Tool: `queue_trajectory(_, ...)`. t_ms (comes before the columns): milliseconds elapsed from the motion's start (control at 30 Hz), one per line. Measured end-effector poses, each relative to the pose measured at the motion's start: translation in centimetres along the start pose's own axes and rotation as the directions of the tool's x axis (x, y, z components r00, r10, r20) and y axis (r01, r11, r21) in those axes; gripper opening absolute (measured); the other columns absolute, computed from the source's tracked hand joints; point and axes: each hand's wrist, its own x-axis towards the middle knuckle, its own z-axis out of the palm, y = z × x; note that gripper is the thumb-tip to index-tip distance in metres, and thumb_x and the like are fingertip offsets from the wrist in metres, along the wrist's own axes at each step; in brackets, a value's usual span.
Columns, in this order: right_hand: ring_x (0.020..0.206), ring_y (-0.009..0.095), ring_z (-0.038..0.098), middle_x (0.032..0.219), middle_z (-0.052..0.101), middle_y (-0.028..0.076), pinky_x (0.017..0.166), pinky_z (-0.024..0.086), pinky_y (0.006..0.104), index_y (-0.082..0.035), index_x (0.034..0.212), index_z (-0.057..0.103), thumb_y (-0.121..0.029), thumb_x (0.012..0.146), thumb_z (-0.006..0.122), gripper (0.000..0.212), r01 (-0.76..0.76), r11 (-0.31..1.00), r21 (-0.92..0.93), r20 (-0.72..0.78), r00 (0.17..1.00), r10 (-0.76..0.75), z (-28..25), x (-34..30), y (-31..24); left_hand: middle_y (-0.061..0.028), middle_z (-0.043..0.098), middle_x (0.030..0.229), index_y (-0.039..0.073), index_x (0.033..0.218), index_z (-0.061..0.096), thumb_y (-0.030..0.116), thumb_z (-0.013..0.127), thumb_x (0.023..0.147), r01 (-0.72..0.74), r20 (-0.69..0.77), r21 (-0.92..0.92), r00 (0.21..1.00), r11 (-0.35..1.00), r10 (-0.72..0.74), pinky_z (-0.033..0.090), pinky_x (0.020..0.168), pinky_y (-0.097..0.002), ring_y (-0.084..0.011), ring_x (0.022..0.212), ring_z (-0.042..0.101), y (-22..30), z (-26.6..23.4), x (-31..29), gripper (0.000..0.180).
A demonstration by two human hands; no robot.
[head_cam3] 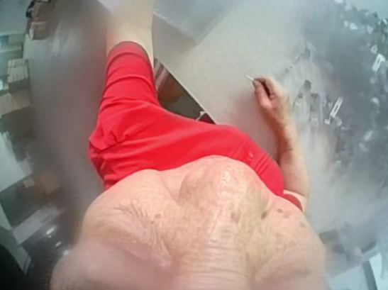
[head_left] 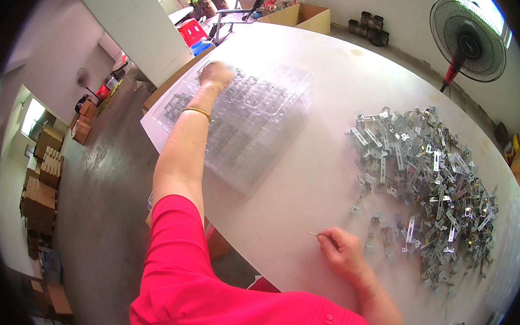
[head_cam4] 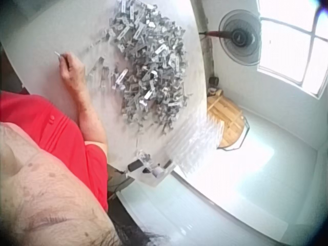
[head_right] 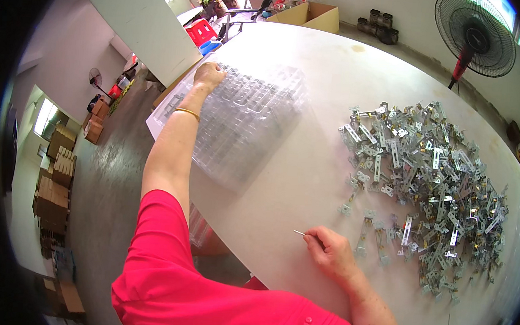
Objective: The person picks metal components from a pile on the table, fits the pieces together by hand, and places the assembled parts into the compartments of a plastic tray.
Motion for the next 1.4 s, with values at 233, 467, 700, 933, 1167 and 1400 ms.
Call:
queue_trajectory(233, 0.067, 0.031, 0.065, 0.079, 0.066, 0.016, 0.061, 0.05, 0.0377, -0.003, 0.097, 0.068, -0.012, 0.093, 0.069, 0.01, 0.136, 0.986, -0.101, -0.015, 0.99, -0.138, 0.1, 0.2, 0.3, -0.0157, 0.076, 0.09, 0.007, 0.09, 0.078, 0.031, 0.071, 0.08, -0.227, -0.071, 0.028, 0.971, 0.973, 0.228, 0.056, 0.079, -0.0416, -0.0295, 0.084, 0.074, -0.4, -2.2, -0.2, 0.027)
queue_trajectory(467, 0.071, 0.034, 0.065, 0.082, 0.067, 0.015, 0.063, 0.051, 0.0404, -0.005, 0.097, 0.066, -0.012, 0.092, 0.068, 0.009, 0.197, 0.975, -0.098, -0.034, 0.979, -0.202, 0.2, 0.5, 1.2, -0.0038, 0.072, 0.084, -0.001, 0.099, 0.073, 0.016, 0.071, 0.093, -0.372, 0.015, -0.559, 0.889, 0.741, 0.458, 0.051, 0.074, -0.0256, -0.0099, 0.078, 0.065, 14.4, -11.5, -14.2, 0.017)
queue_trajectory(700, 0.078, 0.034, 0.067, 0.085, 0.067, 0.012, 0.066, 0.053, 0.0438, -0.007, 0.095, 0.064, -0.012, 0.091, 0.064, 0.006, 0.45, 0.871, -0.195, 0.078, 0.893, -0.444, 1.1, -0.4, 1.7, -0.0119, 0.066, 0.083, 0.002, 0.087, 0.069, 0.011, 0.073, 0.087, -0.618, -0.121, -0.672, 0.636, 0.408, 0.763, 0.052, 0.066, -0.0369, -0.0246, 0.075, 0.065, 21.4, -10.6, -30.8, 0.01)
queue_trajectory(933, 0.077, 0.032, 0.066, 0.079, 0.064, 0.009, 0.065, 0.053, 0.0456, -0.008, 0.087, 0.059, -0.016, 0.09, 0.062, 0.009, 0.537, 0.758, -0.37, 0.166, 0.841, -0.515, 2.0, -1.0, 2.1, -0.0112, 0.062, 0.084, 0.003, 0.096, 0.069, 0.012, 0.072, 0.086, -0.715, -0.092, -0.601, 0.506, 0.357, 0.858, 0.047, 0.087, -0.0419, -0.0304, 0.088, 0.061, 24.9, -4.6, -35.1, 0.014)
queue_trajectory(1167, 0.077, 0.033, 0.066, 0.079, 0.064, 0.01, 0.065, 0.052, 0.0468, -0.008, 0.086, 0.059, -0.016, 0.091, 0.06, 0.009, 0.52, 0.783, -0.34, 0.194, 0.854, -0.483, 1.6, -0.9, 1.8, -0.0173, 0.064, 0.094, 0.0, 0.105, 0.072, 0.019, 0.069, 0.086, -0.754, 0.095, -0.535, 0.394, 0.38, 0.914, 0.047, 0.09, -0.0433, -0.0349, 0.099, 0.061, 26.6, -1.4, -33.9, 0.026)
queue_trajectory(1400, 0.074, 0.035, 0.066, 0.077, 0.063, 0.012, 0.064, 0.051, 0.0478, -0.007, 0.084, 0.057, -0.015, 0.09, 0.059, 0.01, 0.498, 0.793, -0.352, 0.228, 0.867, -0.443, 1.9, -0.7, 2.0, -0.0175, 0.065, 0.094, -0.001, 0.093, 0.072, 0.018, 0.071, 0.083, -0.729, 0.233, -0.536, 0.356, 0.425, 0.905, 0.048, 0.09, -0.0425, -0.0355, 0.099, 0.061, 27.3, -0.8, -34.0, 0.022)
